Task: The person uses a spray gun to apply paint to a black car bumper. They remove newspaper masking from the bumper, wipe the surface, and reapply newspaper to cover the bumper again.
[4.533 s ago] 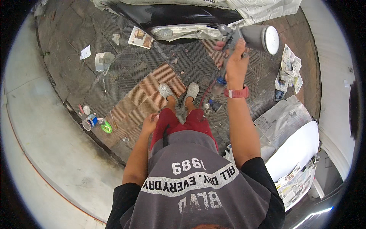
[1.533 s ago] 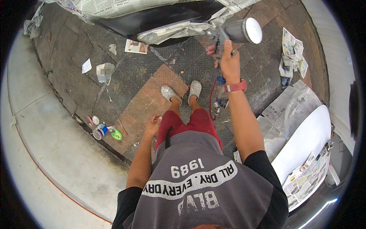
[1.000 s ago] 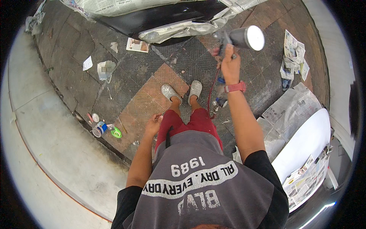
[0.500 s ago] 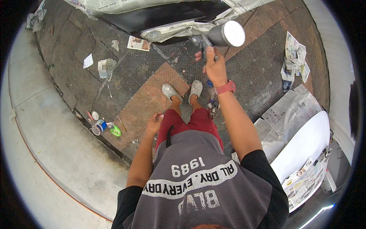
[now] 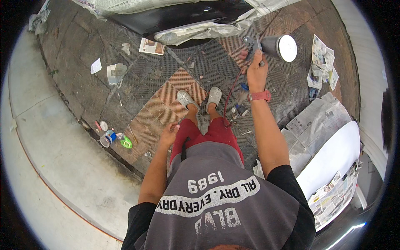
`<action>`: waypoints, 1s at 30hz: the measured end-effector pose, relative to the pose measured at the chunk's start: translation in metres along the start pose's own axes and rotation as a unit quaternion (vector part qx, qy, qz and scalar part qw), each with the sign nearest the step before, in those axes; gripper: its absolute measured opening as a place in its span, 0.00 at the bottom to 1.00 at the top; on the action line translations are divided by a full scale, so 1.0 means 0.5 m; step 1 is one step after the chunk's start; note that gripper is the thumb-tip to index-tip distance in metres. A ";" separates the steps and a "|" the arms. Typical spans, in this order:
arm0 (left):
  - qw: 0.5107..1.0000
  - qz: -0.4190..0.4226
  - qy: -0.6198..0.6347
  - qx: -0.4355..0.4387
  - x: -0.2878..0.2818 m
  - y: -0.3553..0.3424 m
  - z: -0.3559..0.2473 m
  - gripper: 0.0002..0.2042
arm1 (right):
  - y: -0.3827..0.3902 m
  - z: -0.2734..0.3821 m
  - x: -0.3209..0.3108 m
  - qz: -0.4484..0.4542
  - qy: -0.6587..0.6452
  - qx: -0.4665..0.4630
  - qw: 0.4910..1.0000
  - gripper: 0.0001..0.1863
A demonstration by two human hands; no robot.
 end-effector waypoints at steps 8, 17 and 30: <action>1.000 -0.010 0.020 -0.010 -0.002 0.006 -0.007 0.20 | 0.067 0.016 0.118 0.104 0.013 -0.064 0.992 0.30; 1.000 -0.021 0.001 -0.017 -0.008 0.010 0.004 0.19 | 0.148 0.060 0.233 0.235 0.028 -0.129 0.963 0.27; 1.000 -0.011 0.011 -0.011 -0.004 0.003 0.025 0.20 | 0.019 0.030 0.039 0.071 0.008 -0.028 0.997 0.30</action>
Point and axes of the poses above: each hand's wrist, its own y-axis away from the middle knuckle, its own x-axis out of the palm, z = x × y, the point moved 5 cm from there along -y, towards the middle knuckle, and after that the axes turned 12 degrees about y, right-handed, at the moved point
